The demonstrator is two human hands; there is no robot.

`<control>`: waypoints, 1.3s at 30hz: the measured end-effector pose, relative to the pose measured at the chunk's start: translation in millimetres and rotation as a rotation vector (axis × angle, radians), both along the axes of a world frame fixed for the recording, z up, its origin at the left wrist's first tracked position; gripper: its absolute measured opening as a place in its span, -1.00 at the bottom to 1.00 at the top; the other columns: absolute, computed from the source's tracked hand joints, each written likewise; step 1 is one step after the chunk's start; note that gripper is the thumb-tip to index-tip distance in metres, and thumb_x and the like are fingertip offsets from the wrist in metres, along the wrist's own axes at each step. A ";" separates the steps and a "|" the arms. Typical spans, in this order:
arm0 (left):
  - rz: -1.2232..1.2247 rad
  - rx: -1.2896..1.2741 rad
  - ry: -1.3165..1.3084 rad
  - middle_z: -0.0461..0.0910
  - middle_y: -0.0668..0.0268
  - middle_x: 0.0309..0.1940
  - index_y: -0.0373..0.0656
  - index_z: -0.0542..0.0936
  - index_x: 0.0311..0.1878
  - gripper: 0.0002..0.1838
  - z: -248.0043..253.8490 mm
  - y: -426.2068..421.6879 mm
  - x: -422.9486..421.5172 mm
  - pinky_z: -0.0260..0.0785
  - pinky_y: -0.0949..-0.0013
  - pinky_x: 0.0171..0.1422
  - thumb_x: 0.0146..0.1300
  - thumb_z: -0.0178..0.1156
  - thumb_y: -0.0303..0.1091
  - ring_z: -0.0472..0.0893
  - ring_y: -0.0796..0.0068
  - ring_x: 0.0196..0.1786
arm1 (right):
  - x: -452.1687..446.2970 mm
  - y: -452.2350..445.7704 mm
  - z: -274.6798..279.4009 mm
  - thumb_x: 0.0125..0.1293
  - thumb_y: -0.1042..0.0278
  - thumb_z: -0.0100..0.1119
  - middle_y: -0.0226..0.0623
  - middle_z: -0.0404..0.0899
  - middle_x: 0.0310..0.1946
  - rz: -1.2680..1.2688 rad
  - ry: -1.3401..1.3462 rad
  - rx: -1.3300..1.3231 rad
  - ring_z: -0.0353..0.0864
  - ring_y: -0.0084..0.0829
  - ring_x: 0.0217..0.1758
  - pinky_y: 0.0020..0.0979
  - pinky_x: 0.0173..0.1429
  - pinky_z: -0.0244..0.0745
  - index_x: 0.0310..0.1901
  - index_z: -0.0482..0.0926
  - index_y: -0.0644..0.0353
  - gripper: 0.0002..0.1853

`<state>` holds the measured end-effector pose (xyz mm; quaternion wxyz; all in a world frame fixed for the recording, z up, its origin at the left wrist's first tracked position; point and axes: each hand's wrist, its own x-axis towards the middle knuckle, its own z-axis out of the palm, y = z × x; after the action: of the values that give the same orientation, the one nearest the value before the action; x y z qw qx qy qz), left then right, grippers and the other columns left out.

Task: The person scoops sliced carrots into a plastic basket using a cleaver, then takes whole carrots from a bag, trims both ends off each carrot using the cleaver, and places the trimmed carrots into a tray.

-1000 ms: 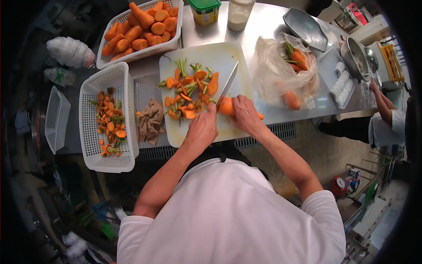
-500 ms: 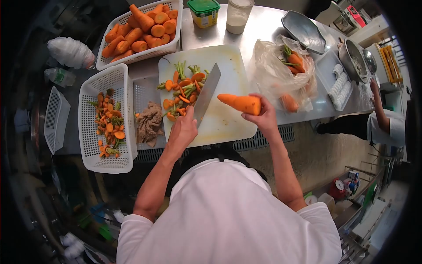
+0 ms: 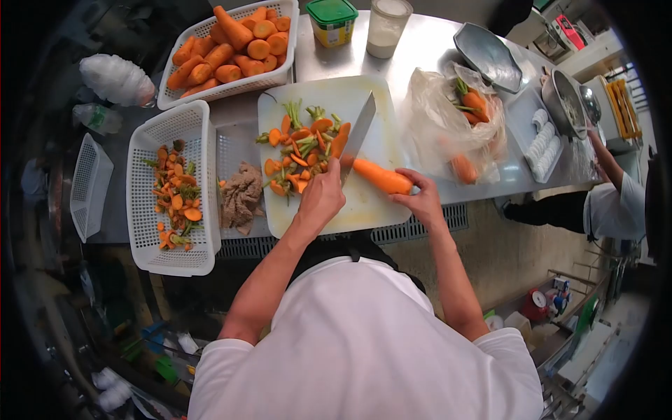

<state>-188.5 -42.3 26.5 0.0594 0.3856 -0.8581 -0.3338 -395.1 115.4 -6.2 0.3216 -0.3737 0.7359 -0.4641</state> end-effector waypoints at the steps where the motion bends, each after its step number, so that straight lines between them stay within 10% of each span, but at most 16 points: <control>1: 0.013 -0.012 0.007 0.61 -0.24 -0.42 -0.37 0.25 0.32 -0.51 1.0 -0.6 1.1 0.44 -0.19 -0.19 0.38 0.09 -0.45 0.64 -0.33 -0.26 | -2.2 -2.5 8.8 -0.04 0.52 0.57 -0.27 0.74 -0.02 0.013 0.007 -0.012 0.72 -0.41 0.01 -0.38 0.13 0.62 0.14 0.66 0.27 -0.40; 4: 0.038 0.054 -0.015 0.63 -0.28 -0.34 -0.36 0.27 0.33 -0.48 -2.3 -0.6 7.4 0.45 -0.20 -0.13 0.36 0.09 -0.40 0.65 -0.33 -0.20 | -9.1 -18.4 38.2 0.12 0.33 0.55 -0.34 0.73 -0.06 -0.206 -0.507 -0.038 0.71 -0.56 -0.11 -0.51 -0.23 0.62 0.19 0.61 0.17 -0.43; 15: 0.049 -0.028 0.161 0.61 -0.29 -0.46 -0.46 0.31 0.13 -0.60 1.3 7.0 14.5 0.47 -0.21 -0.18 0.26 0.11 -0.55 0.64 -0.35 -0.28 | 32.1 -277.1 74.1 0.30 0.27 0.42 -0.23 0.51 0.11 -0.034 -0.974 -0.218 0.57 -0.39 0.08 -0.38 0.04 0.65 0.13 0.58 0.17 -0.59; 22: 0.022 -0.031 0.145 0.62 -0.27 -0.44 -0.45 0.30 0.06 -0.58 1.0 6.9 12.2 0.51 -0.19 -0.15 0.08 0.06 -0.63 0.66 -0.34 -0.26 | 78.0 -401.1 114.1 0.36 0.33 0.37 -0.15 0.43 0.22 0.190 -1.489 -0.394 0.52 -0.10 0.28 -0.09 0.32 0.62 0.44 0.22 0.21 -0.30; 27: 0.005 -0.051 0.125 0.62 -0.26 -0.45 -0.48 0.30 0.12 -0.53 2.1 7.7 12.5 0.52 -0.18 -0.16 0.09 0.05 -0.62 0.66 -0.32 -0.28 | 54.4 -363.3 100.4 0.44 0.26 0.28 -0.10 0.43 0.28 0.366 -0.782 -0.230 0.53 -0.21 0.30 -0.15 0.32 0.58 0.52 0.20 0.24 -0.28; 39: -0.036 -0.026 -0.021 0.62 -0.28 -0.42 -0.36 0.28 0.11 -0.57 -4.2 1.9 6.7 0.50 -0.25 -0.12 0.15 0.09 -0.62 0.66 -0.36 -0.25 | -203.4 -132.7 102.1 0.16 0.59 0.01 -0.22 0.70 -0.43 -0.026 0.621 -0.079 0.66 -0.42 -0.34 -0.37 -0.19 0.55 -0.24 0.69 0.24 -0.76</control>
<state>-181.8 -40.4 22.3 0.0494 0.3730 -0.8697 -0.3194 -598.5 -17.3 95.9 0.0608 -0.5001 0.7852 -0.3602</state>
